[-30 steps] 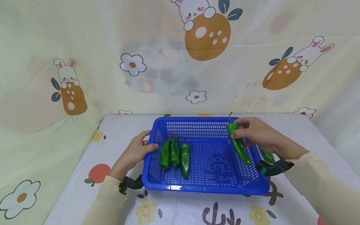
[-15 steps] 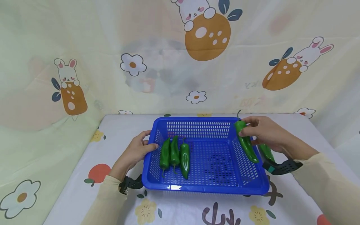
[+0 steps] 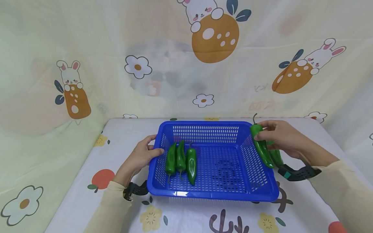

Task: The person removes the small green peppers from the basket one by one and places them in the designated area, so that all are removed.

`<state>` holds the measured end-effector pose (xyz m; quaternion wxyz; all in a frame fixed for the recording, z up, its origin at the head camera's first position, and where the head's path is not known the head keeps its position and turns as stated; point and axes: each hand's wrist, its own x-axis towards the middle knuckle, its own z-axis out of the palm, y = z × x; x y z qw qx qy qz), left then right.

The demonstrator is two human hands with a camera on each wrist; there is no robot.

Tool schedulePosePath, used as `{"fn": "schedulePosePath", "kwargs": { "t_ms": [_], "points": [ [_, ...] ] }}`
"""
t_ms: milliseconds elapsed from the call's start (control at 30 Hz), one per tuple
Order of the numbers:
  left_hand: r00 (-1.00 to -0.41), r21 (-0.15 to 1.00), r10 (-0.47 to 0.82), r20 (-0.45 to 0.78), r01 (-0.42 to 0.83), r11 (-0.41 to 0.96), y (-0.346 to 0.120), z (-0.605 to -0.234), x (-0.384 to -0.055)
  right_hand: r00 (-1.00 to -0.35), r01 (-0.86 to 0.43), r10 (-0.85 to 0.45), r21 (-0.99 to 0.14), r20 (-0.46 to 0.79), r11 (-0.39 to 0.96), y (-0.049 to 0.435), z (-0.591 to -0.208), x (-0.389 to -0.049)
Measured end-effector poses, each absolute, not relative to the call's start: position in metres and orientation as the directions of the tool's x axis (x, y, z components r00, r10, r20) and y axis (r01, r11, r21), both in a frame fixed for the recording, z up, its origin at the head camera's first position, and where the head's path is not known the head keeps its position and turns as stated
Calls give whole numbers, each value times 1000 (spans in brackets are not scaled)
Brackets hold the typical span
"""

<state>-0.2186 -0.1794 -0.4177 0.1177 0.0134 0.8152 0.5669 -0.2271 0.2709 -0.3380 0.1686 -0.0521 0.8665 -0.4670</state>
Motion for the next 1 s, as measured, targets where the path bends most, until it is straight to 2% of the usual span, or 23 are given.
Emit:
{"fn": "schedulePosePath", "kwargs": {
  "t_ms": [1000],
  "points": [
    [-975,925,140,-171,-109,365,-178,-419,-218,-961,133,-120,-798,-249,588,318,-352,-233]
  ]
}}
